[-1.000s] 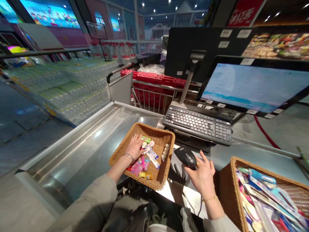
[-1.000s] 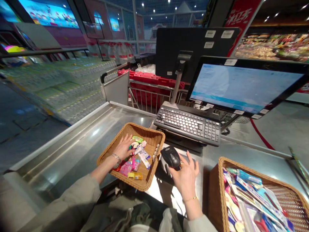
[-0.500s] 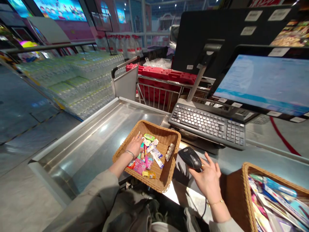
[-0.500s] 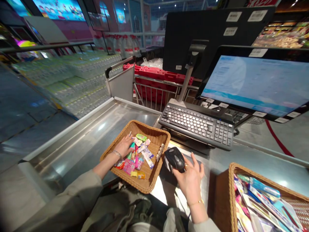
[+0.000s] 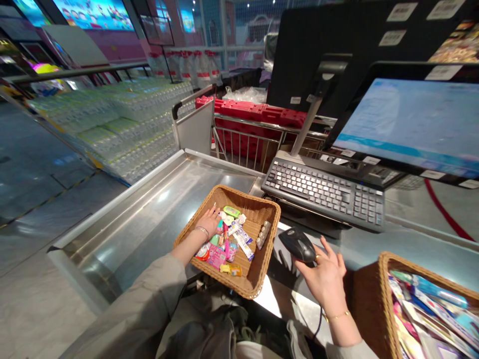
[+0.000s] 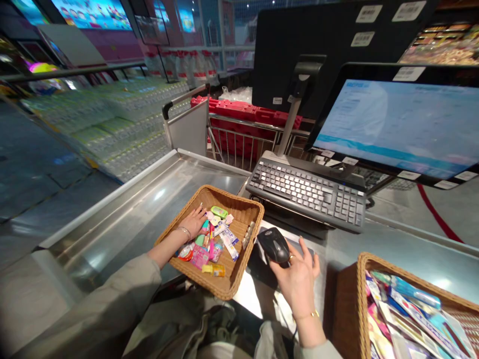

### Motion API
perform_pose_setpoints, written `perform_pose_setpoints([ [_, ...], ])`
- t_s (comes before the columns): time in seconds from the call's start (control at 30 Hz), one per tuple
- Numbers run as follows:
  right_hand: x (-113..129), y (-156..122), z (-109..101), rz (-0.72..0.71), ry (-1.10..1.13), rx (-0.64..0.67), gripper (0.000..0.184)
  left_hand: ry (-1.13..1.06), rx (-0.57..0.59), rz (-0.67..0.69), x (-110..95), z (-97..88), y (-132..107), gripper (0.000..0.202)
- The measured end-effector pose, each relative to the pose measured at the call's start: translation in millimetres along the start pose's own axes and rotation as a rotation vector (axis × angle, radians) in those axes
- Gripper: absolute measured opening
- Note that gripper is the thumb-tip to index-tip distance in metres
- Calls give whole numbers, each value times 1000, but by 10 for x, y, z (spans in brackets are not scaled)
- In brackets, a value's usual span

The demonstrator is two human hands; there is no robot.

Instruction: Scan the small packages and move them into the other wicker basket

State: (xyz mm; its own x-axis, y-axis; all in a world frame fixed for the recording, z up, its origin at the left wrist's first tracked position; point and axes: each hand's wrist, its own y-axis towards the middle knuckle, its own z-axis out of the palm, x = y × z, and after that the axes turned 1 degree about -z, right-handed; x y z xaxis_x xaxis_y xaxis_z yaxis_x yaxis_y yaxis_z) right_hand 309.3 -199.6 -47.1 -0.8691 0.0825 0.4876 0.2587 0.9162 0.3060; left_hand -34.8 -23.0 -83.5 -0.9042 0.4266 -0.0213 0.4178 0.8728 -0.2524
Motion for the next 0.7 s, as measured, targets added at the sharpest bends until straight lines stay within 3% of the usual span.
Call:
perform_pose_setpoints([
  [0.13, -5, -6, -4, 3, 5, -15, 31, -9, 3, 19, -41, -92, -20, 54],
  [0.4, 4, -12, -18, 16, 11, -12, 28, -68, -44, -24, -216, -337, -98, 23],
  [0.7, 28, -48, -53, 34, 17, -3, 30, -249, -216, -263, -293, -449, -201, 32],
])
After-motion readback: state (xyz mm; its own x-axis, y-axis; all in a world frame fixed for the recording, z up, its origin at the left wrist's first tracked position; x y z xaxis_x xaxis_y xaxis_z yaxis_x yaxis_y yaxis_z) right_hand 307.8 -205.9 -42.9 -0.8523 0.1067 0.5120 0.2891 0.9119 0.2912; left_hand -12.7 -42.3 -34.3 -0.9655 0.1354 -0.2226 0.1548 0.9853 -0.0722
